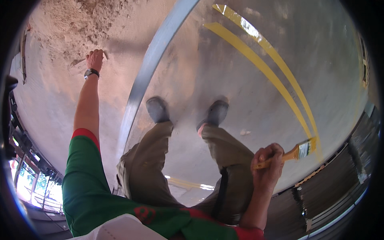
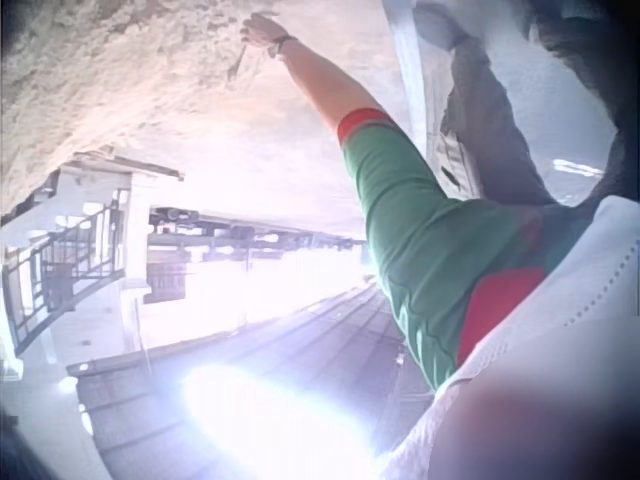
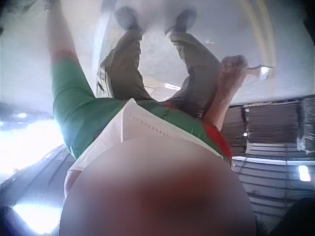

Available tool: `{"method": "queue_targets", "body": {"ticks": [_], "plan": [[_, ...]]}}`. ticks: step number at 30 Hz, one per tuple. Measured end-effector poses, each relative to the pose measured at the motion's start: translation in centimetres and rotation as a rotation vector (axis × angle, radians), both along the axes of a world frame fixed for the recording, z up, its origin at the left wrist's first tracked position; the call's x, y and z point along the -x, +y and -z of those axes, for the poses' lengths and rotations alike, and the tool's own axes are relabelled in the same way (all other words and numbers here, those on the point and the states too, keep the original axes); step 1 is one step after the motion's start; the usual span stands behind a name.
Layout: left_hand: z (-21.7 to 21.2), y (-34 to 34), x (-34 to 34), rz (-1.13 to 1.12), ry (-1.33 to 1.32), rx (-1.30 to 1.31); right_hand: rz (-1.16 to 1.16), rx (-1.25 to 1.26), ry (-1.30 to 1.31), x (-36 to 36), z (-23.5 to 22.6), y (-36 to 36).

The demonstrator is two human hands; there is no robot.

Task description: The person kneels and paints a vertical metal pillar yellow using a paintbrush and a small paint can. They repeatedly dip the brush into the paint and apply it to the pillar surface, then walk to retrieve a thin wooden board and use it as a shield while continuing to paint.

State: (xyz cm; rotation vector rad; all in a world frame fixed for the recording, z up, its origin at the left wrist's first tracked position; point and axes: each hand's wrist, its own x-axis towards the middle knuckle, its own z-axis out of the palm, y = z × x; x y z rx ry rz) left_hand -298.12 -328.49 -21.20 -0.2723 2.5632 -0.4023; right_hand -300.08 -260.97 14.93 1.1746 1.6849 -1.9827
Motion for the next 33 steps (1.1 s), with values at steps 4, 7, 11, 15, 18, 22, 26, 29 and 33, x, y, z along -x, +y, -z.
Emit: {"method": "queue_targets", "body": {"ticks": [4, 7, 11, 15, 18, 22, 26, 29, 33], "plan": [[-2.8, -0.1, -1.4, -0.134, -0.028, 0.102, -0.185, 0.125, 0.004, -0.6, -0.2, -0.9], [-2.5, 0.7, -1.6, -0.246, -0.075, 0.071, -0.241, 0.036, 0.001, -0.7, -0.4, -1.1], [0.7, 1.3, -0.5, -0.134, 0.054, 0.120, -0.157, 0.051, 0.045, -0.4, -0.3, -0.7], [1.5, 1.6, -0.2, -0.066, -0.028, 0.151, -0.190, 0.023, 0.061, -0.2, -0.5, -0.7], [-2.4, 0.7, -0.8, -0.013, 0.052, 0.106, -0.134, 0.098, -0.002, -0.4, -0.9, -1.6], [-15.3, -2.8, -1.7, -0.055, 0.480, -0.025, -0.166, 0.221, -0.068, -1.6, -1.2, -3.4], [-32.5, -1.0, -1.5, 0.001, 0.982, -0.069, -0.096, 0.269, -0.137, -3.7, -1.4, -4.0], [-40.9, 3.0, -0.4, 0.158, 1.201, 0.002, -0.076, 0.276, -0.147, -5.9, -1.4, -3.7], [-44.6, 8.0, -0.1, 0.222, 1.279, 0.087, -0.133, 0.214, -0.115, -9.1, -1.8, -2.7]]}}
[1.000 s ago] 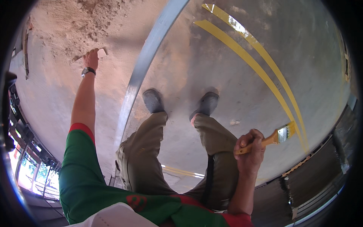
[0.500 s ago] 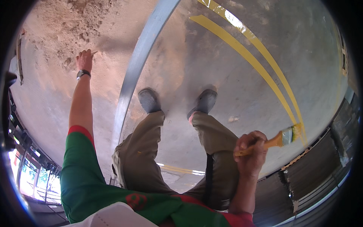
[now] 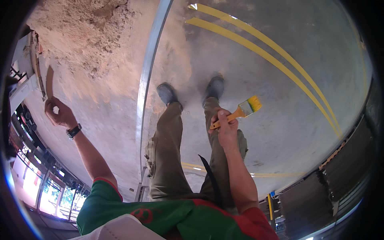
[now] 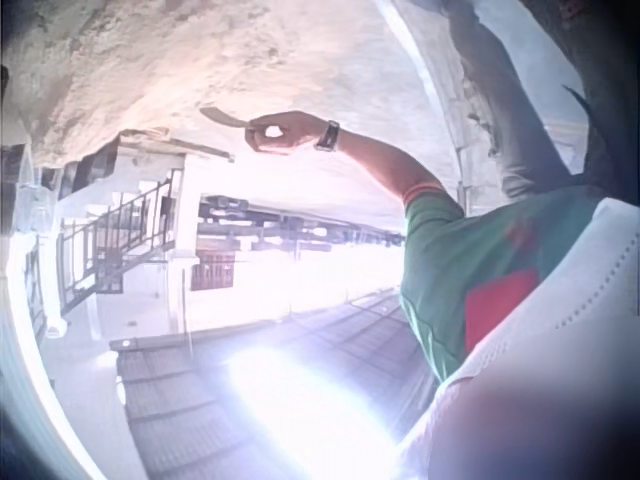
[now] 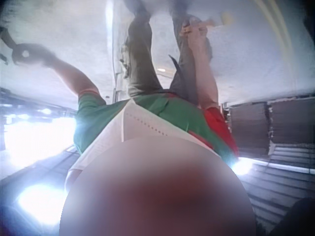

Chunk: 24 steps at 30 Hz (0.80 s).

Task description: The person kneels and paints a vertical metal pillar yellow using a paintbrush and a small paint can. They repeatedly dip the brush into the paint and apply it to the pillar surface, then walk to retrieve a thin wooden board and use it as a shield while continuing to paint.

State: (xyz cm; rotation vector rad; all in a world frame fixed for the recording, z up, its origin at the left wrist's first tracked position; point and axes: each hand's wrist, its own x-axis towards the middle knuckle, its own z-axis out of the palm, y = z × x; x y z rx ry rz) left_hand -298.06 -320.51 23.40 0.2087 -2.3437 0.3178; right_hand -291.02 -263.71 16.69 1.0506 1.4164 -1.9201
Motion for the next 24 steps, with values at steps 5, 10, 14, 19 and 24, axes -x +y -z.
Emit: {"method": "queue_targets", "body": {"ticks": [5, 10, 14, 19, 24], "plan": [[0.0, 4.8, -0.7, -0.098, 0.467, -1.118, -0.015, 0.022, 0.001, -2.2, 0.8, 0.6], [2.3, 8.1, -2.1, -0.251, 0.552, -1.233, 0.010, 0.033, -0.057, -4.7, 1.2, 1.1], [8.6, 11.6, -8.1, -0.511, 0.223, -1.270, 0.036, 0.075, -0.038, -5.9, -0.7, 1.3], [14.3, 11.3, -14.4, -0.935, -0.567, -1.040, 0.079, 0.069, 0.044, -5.5, -2.3, -1.2], [19.9, 7.2, -18.6, -0.854, -1.059, -1.285, 0.071, -0.014, 0.121, -6.7, -2.9, -1.4]]}}
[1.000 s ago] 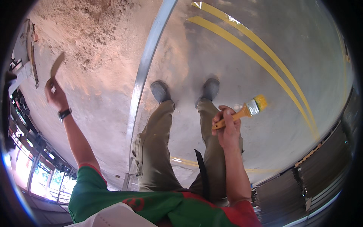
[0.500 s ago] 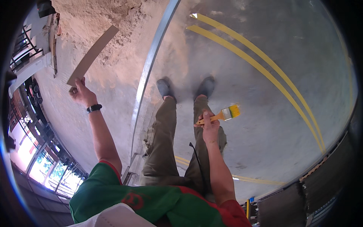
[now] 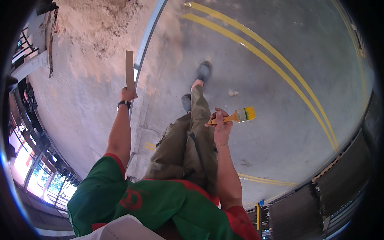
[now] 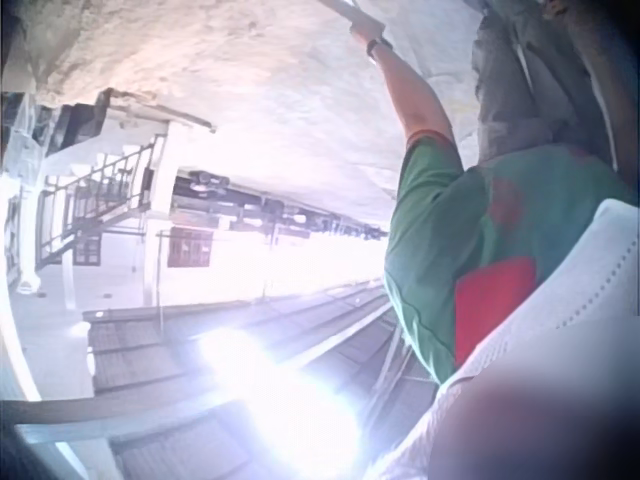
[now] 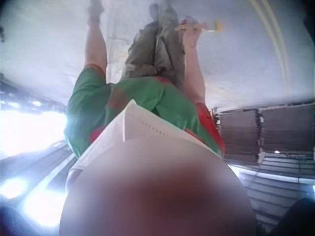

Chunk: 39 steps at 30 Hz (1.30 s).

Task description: The person kneels and paints a vertical metal pillar yellow using a paintbrush and a small paint can. They repeatedly dip the brush into the paint and apply it to the pillar surface, then walk to retrieve a thin wooden board and use it as a shield while continuing to paint.

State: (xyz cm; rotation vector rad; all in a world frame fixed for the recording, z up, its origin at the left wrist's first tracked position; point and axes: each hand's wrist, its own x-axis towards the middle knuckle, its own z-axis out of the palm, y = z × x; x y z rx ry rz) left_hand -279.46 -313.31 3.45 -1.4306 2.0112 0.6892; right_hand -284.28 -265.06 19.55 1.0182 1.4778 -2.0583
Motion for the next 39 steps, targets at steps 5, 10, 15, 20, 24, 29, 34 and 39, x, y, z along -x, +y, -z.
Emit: {"method": "queue_targets", "body": {"ticks": [5, 10, 15, 20, 24, 29, 34, 39], "plan": [[0.8, -5.0, 0.1, 0.589, 0.155, 0.201, -0.017, -0.055, 0.016, -2.3, -0.7, -0.3], [-4.5, -6.0, 2.2, -0.116, 0.746, 0.444, -0.004, -0.072, 0.070, -3.3, -1.2, -1.7], [0.7, -5.0, -2.3, 0.330, -0.245, 0.030, 0.023, -0.074, 0.067, -4.1, -2.5, -1.7], [0.1, -8.9, -2.7, -0.047, 0.299, 0.558, 0.028, -0.065, 0.143, -4.9, -4.2, -2.4], [0.2, -10.0, -2.1, 0.482, 0.083, 0.441, 0.055, -0.076, 0.209, -5.6, -5.2, -3.5], [-4.2, -8.8, 2.5, 0.467, 0.181, -0.027, 0.047, -0.114, 0.263, -6.6, -7.0, -4.9], [-20.3, -0.3, 8.8, -0.167, 0.627, -1.085, 0.213, -0.186, 0.386, -4.7, -11.7, -6.0], [-32.9, 12.7, 11.8, 0.196, 0.450, -1.435, 0.300, -0.268, 0.550, -3.6, -21.5, -1.9]]}}
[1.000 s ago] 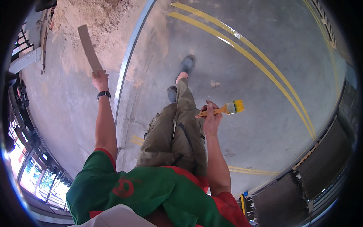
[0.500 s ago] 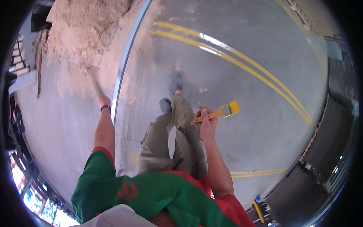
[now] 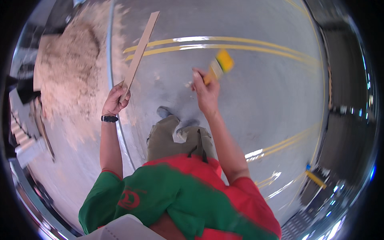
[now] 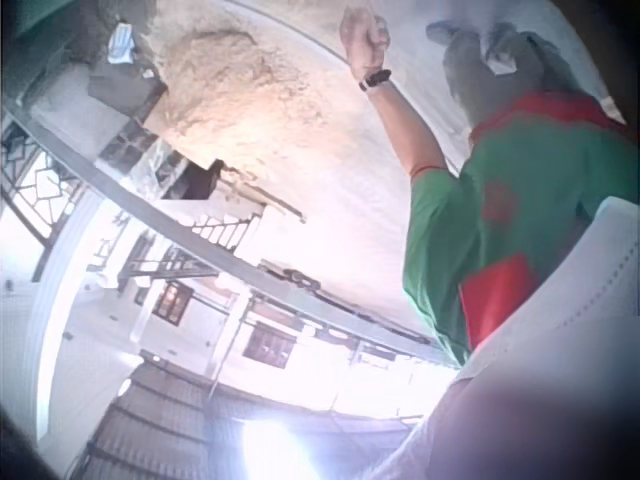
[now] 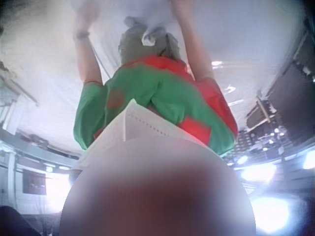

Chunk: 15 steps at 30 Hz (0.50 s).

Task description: The person kneels and paints a vertical metal pillar yellow using a paintbrush and a small paint can. They repeatedly dip the brush into the paint and apply it to the pillar surface, then walk to retrieve a thin wooden board and use it as a shield while continuing to paint.

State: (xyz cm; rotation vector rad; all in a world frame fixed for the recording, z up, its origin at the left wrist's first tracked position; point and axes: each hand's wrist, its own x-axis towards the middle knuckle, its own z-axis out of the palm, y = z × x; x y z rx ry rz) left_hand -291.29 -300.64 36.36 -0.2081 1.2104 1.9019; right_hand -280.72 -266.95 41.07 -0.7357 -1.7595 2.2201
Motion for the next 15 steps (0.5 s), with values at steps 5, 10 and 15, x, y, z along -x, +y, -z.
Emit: {"method": "queue_targets", "body": {"ticks": [5, 10, 15], "plan": [[-8.1, 12.7, -2.6, 0.380, 0.129, -0.062, 0.194, -0.076, 0.087, -5.7, -8.7, 7.5], [-12.6, 25.0, -7.4, 0.760, 0.089, -0.132, 0.362, -0.717, 0.232, -16.6, -13.7, 17.2], [-16.2, 35.6, -10.6, 1.181, 0.041, -0.337, 0.400, -1.278, 0.052, -26.6, -16.3, 22.8]]}}
